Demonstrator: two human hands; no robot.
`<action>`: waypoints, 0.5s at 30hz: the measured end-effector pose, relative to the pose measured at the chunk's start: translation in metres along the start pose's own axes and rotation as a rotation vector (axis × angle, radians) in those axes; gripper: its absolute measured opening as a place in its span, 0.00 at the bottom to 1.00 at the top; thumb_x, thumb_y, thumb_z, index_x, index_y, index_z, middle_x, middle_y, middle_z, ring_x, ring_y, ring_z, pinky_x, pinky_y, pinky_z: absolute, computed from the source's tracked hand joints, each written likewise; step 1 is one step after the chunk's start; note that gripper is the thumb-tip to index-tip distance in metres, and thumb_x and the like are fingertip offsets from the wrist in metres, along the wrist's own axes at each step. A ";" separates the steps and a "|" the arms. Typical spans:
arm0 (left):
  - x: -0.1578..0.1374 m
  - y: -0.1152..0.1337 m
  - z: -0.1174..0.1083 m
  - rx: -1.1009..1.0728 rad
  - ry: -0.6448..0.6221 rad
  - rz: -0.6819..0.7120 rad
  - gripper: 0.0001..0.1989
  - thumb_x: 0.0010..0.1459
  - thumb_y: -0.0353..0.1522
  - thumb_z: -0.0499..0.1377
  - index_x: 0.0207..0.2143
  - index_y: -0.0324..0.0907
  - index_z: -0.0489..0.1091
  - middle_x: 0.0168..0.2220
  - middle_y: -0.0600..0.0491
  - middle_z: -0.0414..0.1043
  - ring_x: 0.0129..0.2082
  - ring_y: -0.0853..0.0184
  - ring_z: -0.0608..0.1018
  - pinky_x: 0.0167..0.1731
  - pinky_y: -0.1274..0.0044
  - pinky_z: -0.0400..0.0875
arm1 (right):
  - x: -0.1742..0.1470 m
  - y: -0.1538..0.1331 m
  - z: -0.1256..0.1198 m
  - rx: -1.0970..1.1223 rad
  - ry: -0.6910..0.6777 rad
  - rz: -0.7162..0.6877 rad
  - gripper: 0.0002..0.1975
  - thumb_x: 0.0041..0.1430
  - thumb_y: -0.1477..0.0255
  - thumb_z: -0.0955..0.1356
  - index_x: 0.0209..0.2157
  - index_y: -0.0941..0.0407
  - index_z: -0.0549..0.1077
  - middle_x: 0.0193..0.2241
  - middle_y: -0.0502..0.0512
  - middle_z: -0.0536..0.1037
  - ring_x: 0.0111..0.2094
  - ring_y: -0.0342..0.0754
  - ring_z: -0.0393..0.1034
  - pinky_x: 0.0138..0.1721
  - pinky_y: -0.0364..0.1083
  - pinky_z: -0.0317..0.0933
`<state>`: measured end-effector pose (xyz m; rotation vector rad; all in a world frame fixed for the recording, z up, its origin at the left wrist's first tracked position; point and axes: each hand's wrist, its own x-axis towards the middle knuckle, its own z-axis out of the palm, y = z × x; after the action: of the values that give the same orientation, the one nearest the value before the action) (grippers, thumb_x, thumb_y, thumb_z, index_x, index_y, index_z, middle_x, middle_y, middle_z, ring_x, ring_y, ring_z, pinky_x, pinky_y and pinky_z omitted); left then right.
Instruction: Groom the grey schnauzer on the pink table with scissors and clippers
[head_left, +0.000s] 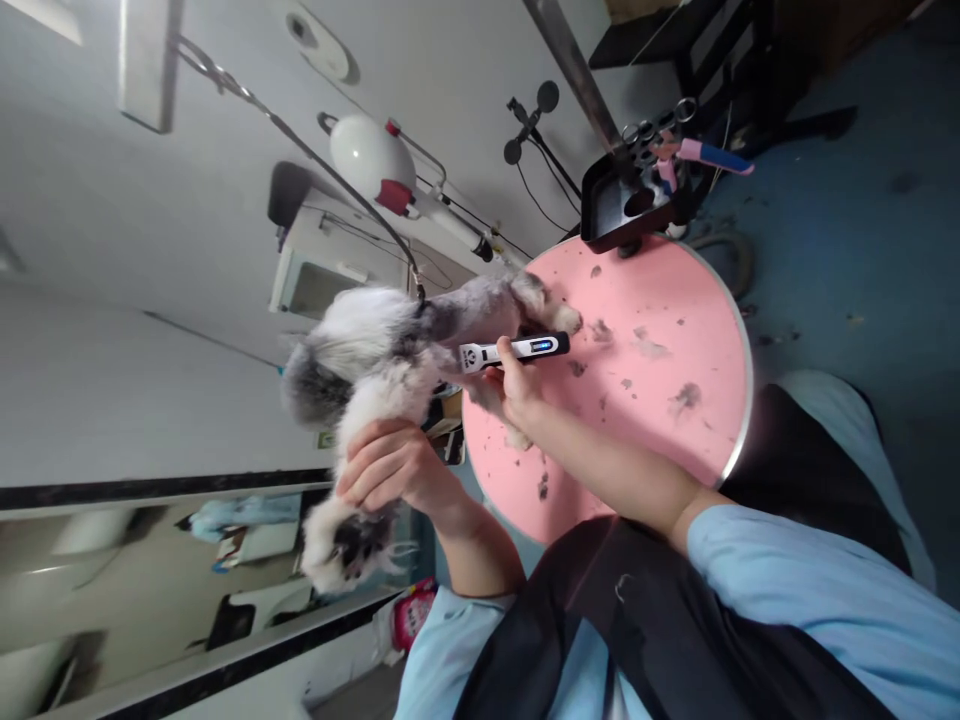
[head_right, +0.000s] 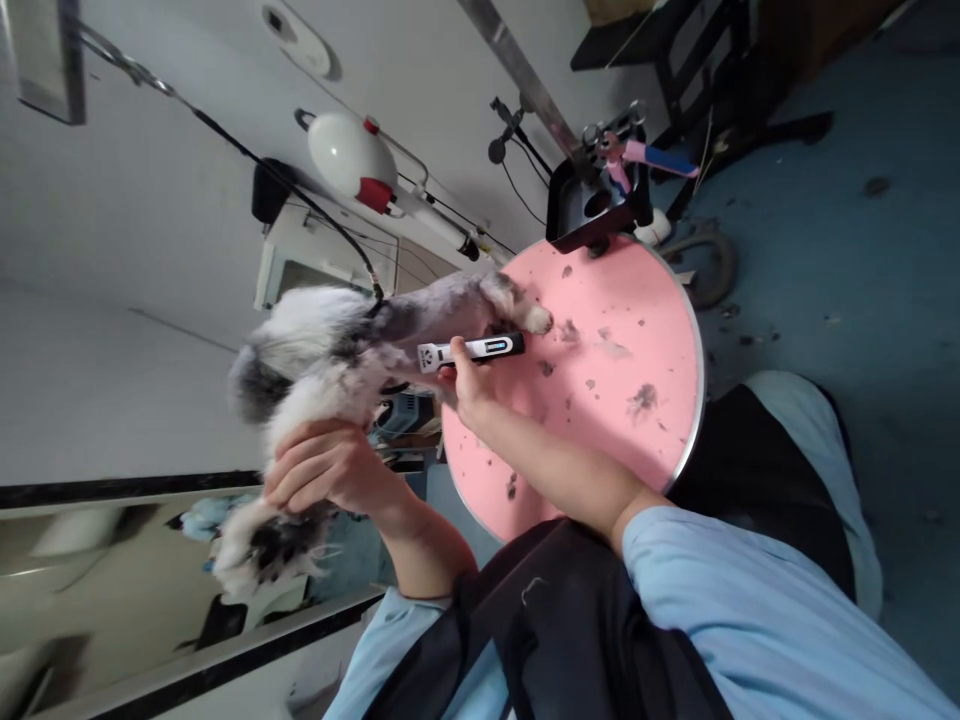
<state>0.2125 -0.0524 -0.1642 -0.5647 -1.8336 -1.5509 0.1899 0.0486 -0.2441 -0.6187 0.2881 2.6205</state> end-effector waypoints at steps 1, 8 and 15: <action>-0.003 0.005 0.001 0.099 0.034 0.018 0.09 0.68 0.35 0.58 0.37 0.46 0.58 0.22 0.60 0.75 0.13 0.75 0.66 0.12 0.84 0.48 | -0.003 0.002 0.002 0.031 0.028 0.016 0.19 0.57 0.61 0.81 0.34 0.54 0.71 0.19 0.43 0.75 0.20 0.40 0.71 0.23 0.39 0.71; -0.020 0.037 0.005 0.589 0.139 0.041 0.06 0.65 0.38 0.49 0.37 0.45 0.56 0.38 0.42 0.79 0.35 0.63 0.81 0.16 0.83 0.41 | -0.019 0.006 0.010 0.216 -0.023 0.334 0.13 0.61 0.66 0.79 0.34 0.55 0.73 0.20 0.45 0.77 0.21 0.41 0.73 0.24 0.39 0.74; -0.028 0.044 -0.004 0.806 -0.001 -0.020 0.13 0.68 0.41 0.39 0.45 0.44 0.55 0.37 0.40 0.75 0.28 0.65 0.77 0.21 0.79 0.29 | -0.019 0.003 -0.012 0.284 0.043 0.396 0.11 0.67 0.65 0.74 0.34 0.55 0.73 0.20 0.44 0.76 0.17 0.39 0.68 0.19 0.37 0.69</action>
<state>0.2629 -0.0453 -0.1535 -0.1593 -2.2442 -0.6983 0.2085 0.0353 -0.2454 -0.5659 0.8579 2.8570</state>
